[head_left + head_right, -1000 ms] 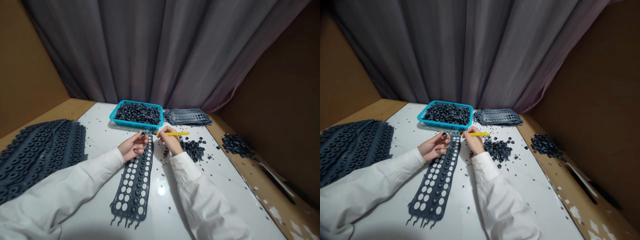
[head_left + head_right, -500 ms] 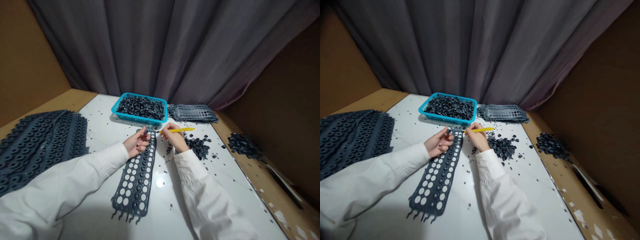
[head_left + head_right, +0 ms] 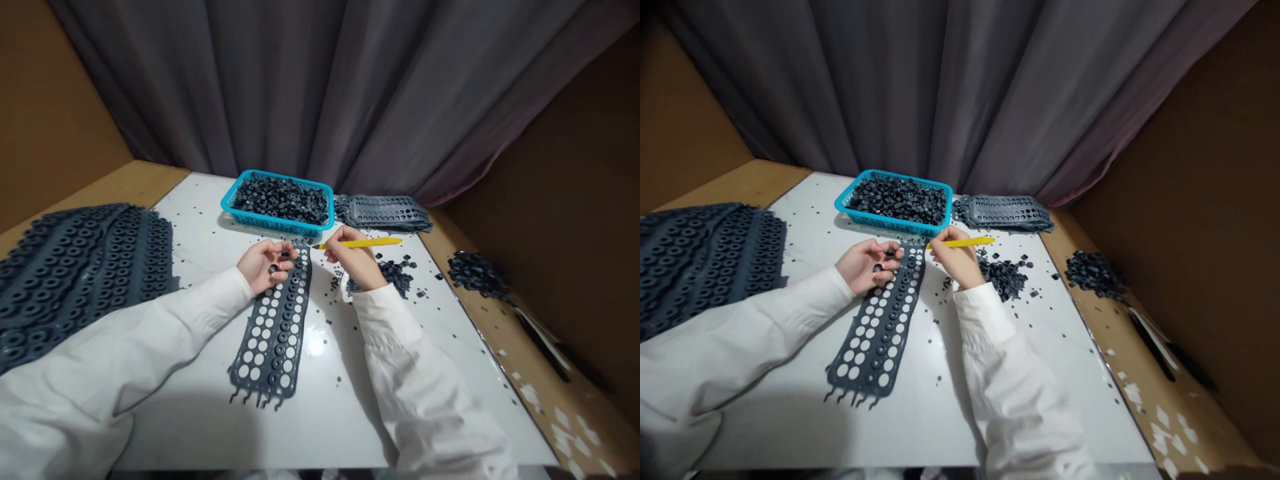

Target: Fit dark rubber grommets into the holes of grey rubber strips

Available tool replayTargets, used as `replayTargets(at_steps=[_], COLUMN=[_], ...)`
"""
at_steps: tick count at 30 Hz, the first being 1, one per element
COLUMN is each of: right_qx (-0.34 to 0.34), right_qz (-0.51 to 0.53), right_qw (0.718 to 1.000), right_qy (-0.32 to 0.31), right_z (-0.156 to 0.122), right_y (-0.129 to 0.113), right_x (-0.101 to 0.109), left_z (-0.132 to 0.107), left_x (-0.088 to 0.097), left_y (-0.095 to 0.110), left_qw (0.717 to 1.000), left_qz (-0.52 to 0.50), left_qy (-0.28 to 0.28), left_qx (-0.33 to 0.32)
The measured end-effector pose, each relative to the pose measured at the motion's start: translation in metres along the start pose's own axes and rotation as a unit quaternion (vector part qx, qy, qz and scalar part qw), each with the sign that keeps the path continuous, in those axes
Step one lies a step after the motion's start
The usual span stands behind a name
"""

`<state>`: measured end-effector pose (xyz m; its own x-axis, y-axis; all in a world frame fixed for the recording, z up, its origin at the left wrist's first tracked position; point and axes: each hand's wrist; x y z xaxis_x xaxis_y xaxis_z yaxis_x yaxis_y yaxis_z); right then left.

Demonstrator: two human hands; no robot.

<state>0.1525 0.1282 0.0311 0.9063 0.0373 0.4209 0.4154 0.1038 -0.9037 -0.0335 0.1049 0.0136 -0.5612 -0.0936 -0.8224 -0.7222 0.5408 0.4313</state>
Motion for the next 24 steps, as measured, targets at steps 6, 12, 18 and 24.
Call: replayTargets(at_steps=[6,12,18,24], right_qx=[0.049,-0.061,-0.071,-0.063], right_qz=[-0.008,0.026,0.004,-0.018], right_qw=[0.993,0.990,0.994,0.993], right_qy=[-0.107,-0.127,-0.089,-0.100], right_z=[-0.088,-0.179,-0.187,-0.185], right_y=[-0.021,0.020,0.020,0.017], right_x=[0.004,-0.029,-0.041,-0.041], left_z=[-0.044,-0.099,-0.107,-0.108], left_x=[0.014,0.045,0.057,0.058], left_y=[-0.005,-0.049,-0.063,-0.065], left_qw=[0.973,0.756,0.593,0.532], left_qz=[0.230,0.639,0.758,0.796], left_qy=[0.001,-0.128,-0.195,-0.205], left_qx=[-0.004,-0.061,-0.188,-0.205])
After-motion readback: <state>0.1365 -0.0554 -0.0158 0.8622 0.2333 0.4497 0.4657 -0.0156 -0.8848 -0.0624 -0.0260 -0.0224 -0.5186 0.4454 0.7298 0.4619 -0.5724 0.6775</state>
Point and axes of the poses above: each hand's wrist, its own z-axis towards the middle knuckle, its own x-axis out of the back of the hand, y = z × x, and after that the axes turned 12 degrees about -z, right-handed
